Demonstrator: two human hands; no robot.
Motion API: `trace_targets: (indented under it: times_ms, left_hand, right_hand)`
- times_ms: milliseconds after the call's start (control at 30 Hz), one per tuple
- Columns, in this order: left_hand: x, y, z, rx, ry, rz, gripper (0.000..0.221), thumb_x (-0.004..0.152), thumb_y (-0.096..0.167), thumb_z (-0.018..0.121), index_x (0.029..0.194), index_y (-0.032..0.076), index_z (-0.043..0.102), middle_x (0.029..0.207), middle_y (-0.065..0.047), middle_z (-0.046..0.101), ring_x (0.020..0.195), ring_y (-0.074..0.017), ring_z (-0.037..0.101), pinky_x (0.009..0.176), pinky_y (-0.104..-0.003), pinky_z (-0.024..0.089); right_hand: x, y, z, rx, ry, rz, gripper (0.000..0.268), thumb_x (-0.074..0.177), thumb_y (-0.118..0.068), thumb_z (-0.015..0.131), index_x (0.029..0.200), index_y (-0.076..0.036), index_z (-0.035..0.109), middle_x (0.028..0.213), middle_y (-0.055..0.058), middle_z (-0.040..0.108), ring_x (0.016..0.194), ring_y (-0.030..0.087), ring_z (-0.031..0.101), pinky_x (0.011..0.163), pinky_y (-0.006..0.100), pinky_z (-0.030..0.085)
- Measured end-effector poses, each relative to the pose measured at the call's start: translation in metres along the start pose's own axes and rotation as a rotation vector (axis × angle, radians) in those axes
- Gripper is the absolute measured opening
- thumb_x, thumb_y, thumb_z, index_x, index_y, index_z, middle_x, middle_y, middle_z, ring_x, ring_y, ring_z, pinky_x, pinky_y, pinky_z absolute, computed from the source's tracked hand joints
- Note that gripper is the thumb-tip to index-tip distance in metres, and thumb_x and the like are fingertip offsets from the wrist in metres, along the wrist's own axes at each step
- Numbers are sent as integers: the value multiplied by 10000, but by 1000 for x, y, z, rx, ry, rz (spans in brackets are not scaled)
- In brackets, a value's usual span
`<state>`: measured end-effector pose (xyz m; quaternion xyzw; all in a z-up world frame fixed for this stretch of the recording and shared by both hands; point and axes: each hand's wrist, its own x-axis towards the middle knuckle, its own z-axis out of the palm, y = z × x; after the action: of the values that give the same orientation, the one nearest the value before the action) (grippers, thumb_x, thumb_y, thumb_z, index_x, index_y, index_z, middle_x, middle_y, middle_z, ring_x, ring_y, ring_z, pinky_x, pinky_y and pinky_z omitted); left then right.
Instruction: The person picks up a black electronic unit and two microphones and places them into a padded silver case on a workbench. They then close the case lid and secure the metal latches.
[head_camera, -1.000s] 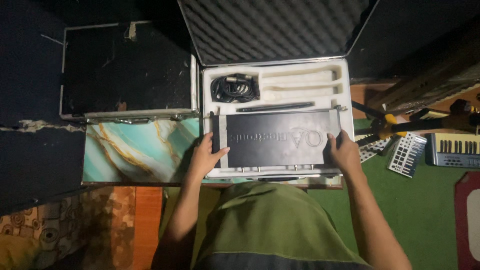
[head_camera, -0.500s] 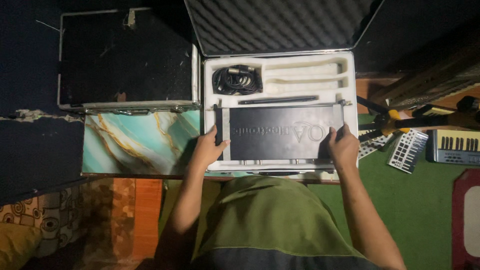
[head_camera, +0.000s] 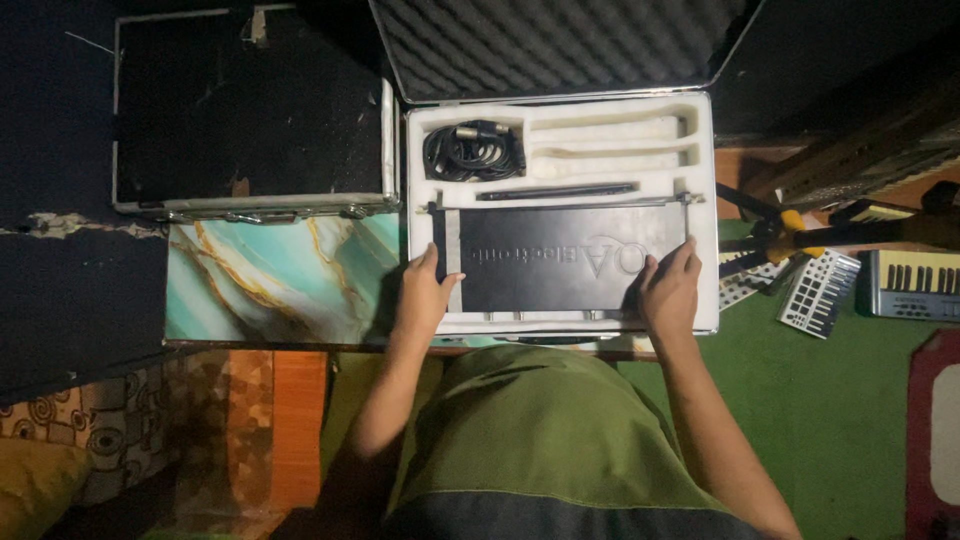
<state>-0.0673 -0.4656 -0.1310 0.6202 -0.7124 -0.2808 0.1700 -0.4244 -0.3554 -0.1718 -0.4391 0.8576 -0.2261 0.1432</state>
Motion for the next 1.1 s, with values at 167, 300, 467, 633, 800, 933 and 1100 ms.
trace_targets:
  times_ms: [167,300,467,633,800,933,1100]
  left_hand:
    - [-12,-7,11,41,62,91,509,909,197,766,1286,-119,635,1341,-322,610,1170,-443,647,968,-410,553]
    - [-18,2,14,109,-2,-12,496,948,248,677,1300,-99,636,1403,-333,562,1101,-460,655,919,-432,554]
    - [-22,14,14,318,-136,3,748,978,398,668,1423,-154,432,1501,-387,373,1315,-468,515,1049,-456,482]
    - [-33,14,41,424,-180,16,997,970,565,534,1527,-156,129,1627,-349,-1,1511,-446,82,1211,-539,165]
    - [-38,6,56,453,-137,60,874,1044,513,395,1570,-130,120,1671,-291,11,1549,-406,-33,1186,-666,-14]
    - [-45,10,54,438,-164,34,830,1039,483,414,1589,-80,148,1686,-286,24,1553,-466,-22,1209,-654,1]
    - [-45,10,58,467,-154,48,805,1042,466,411,1595,-64,164,1667,-323,21,1530,-535,-29,1195,-679,-10]
  right_hand:
    - [1,-3,-3,-90,-15,1,734,1064,-314,625,1575,91,289,1501,380,457,1248,535,573,1031,507,514]
    - [3,2,5,-79,-66,53,775,1024,-319,588,1571,108,244,1569,371,368,1328,536,484,1066,512,448]
    - [-4,5,16,-211,-59,-113,812,1100,-354,458,1568,235,155,1585,460,243,1489,540,294,1245,521,285]
    - [-14,-3,6,-247,-122,-132,978,1023,-530,476,1531,228,124,1563,457,153,1489,541,210,1220,554,215]
    - [-9,3,12,-257,-117,-130,956,1059,-552,450,1556,206,146,1595,457,149,1499,543,206,1206,566,197]
    - [-14,20,25,-215,-34,-179,934,1073,-586,406,1560,180,185,1636,432,199,1559,507,215,1303,530,206]
    - [-6,25,57,-1162,231,-349,893,1081,-651,321,1591,60,147,1668,291,49,1576,417,27,1282,509,79]
